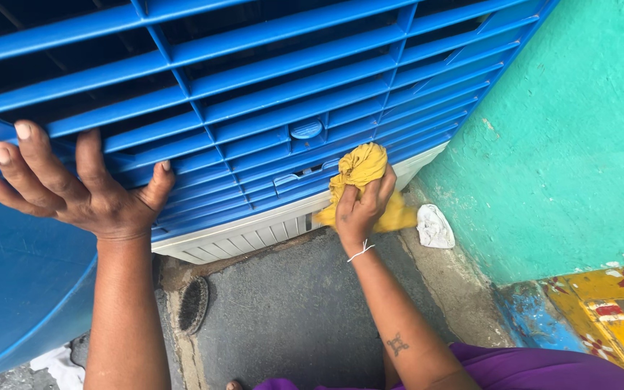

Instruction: The person wipes the horizontal blue slats of an air cooler with a yellow cloth, moving the cloth across different sections and occasionally folding or bunching it to reach between the slats.

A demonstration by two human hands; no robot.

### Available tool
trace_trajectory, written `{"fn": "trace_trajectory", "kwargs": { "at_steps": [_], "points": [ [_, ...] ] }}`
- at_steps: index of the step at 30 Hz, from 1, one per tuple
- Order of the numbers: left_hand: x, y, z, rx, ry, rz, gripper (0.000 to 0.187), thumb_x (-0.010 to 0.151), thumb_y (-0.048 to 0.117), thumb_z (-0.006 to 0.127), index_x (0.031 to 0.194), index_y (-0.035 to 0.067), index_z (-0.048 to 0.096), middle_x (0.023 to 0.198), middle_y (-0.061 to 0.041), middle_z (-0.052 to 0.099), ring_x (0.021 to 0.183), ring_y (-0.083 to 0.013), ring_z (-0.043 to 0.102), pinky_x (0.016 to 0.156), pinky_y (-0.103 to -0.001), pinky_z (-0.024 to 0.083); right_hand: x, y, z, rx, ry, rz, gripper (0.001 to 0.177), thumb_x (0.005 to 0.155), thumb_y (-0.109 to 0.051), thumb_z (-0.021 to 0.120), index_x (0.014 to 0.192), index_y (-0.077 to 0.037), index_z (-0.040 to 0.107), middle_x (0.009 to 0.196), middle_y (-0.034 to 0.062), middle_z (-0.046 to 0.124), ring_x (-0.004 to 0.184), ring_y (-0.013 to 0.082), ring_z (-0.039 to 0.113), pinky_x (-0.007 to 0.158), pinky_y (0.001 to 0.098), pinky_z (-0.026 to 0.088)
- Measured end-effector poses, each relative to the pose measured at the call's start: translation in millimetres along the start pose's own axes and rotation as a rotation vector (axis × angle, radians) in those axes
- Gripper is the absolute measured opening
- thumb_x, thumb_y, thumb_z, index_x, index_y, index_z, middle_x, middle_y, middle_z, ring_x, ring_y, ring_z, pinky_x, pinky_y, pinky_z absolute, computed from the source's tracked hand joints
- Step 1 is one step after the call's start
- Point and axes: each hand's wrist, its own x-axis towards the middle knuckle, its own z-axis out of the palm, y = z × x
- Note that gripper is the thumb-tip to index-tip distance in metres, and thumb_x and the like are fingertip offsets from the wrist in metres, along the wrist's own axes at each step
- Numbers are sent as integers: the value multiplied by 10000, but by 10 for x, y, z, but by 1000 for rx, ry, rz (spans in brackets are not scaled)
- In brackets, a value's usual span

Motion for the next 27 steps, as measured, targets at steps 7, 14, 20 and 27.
{"fn": "trace_trajectory", "kwargs": {
  "at_steps": [7,14,20,27],
  "points": [
    [-18,-36,-1,23,-22,23,818,873,910,447,1356,289,670,1590,-175,416,1518,-365,184,1233,-642,48,642,585,-183,35,168,91,508,876,138,586,1380,90,541,1416,222,491,1326,377,526,1134,420,438],
    [2,7,21,3,7,-1,789,901,926,453,1317,294,679,1584,-154,415,1525,-338,189,1238,-625,31,939,854,-257,-72,264,166,387,827,193,547,1170,59,666,1151,144,600,1149,299,626,1064,357,507],
    [7,23,2,-15,4,-21,784,895,908,459,1300,273,678,1575,-165,435,1516,-348,222,1238,-631,62,436,271,-85,82,203,61,580,772,169,519,1344,85,559,1386,225,460,1252,281,572,1081,408,486],
    [21,22,3,9,4,-11,784,922,924,438,1343,296,647,1586,-170,415,1513,-359,212,1241,-625,54,477,-59,-277,471,145,300,562,818,164,627,1360,26,563,1306,135,652,1199,252,656,1056,357,555]
  ]
}}
